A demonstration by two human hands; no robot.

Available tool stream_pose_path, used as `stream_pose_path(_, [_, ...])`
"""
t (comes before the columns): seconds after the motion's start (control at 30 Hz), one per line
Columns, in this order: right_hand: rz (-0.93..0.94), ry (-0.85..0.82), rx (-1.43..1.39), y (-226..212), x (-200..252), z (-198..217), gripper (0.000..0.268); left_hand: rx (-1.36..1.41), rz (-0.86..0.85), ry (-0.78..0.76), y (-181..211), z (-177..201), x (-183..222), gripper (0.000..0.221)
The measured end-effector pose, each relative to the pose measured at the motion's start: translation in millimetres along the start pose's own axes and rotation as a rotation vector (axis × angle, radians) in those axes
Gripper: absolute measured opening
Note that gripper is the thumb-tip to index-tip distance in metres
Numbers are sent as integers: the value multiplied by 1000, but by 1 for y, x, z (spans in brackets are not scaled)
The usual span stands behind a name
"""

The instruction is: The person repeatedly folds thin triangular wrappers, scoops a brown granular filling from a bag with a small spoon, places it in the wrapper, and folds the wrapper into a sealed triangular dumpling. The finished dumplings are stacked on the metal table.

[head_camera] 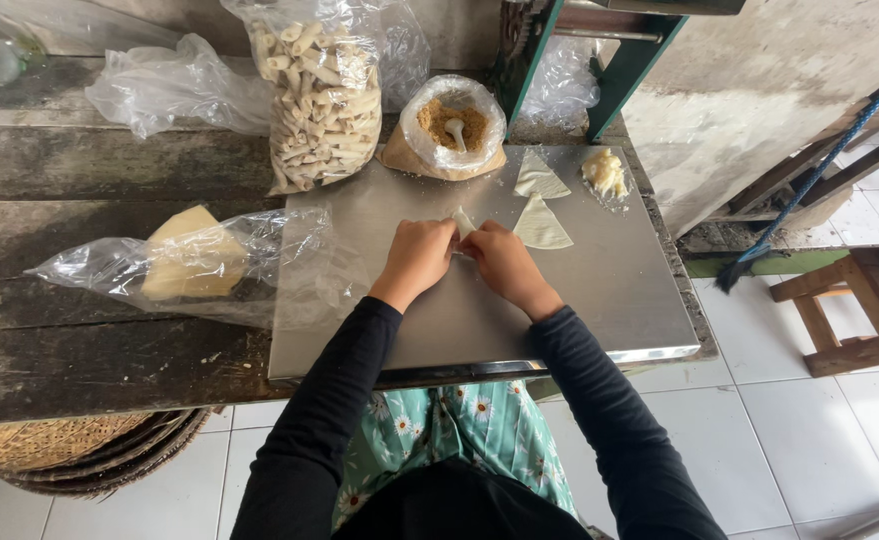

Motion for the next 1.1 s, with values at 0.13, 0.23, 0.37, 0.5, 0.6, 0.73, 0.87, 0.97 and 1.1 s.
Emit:
stream_pose_path(0.13, [-248,-230,-46,25,-35,-9,9,183,187,-11,-24,-9,-9,9])
stream_pose_path(0.23, [-298,-325,-30,33,-49,-13,15,181,176,-13,-31,-11,-16,18])
stream_pose_path(0.37, [-145,-265,-75,29,-44,-10,16,216,122,-75,-27,-17,-12,6])
stream_pose_path(0.5, [25,-143,-68,23,-23,-6,8,169,-46,-42,-14,-7,-2,13])
stream_pose_path(0.6, [152,-12,-45,17,-5,-2,13,-25,-174,13,0,-1,4,7])
stream_pose_path(0.73, [82,102,-24,25,-9,-9,11,-197,-216,116,16,3,6,3])
stream_pose_path(0.87, [-301,-128,-62,61,-36,-24,22,105,334,12,-21,-3,3,15])
stream_pose_path(0.97, [-69,-52,-46,51,-45,-16,30,201,427,-19,-30,-6,2,18])
stream_pose_path(1.1, [-69,-60,-37,50,-33,-17,17,49,167,123,-14,1,7,10])
Point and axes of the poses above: each hand's wrist, its own x-axis away from the middle knuckle, its own z-axis out of the back of the hand, y = z × x, the point moved 7 cm from there along -x, towards the middle knuckle, and after that the axes turned 12 degrees about -z, right-handed, at the moved point
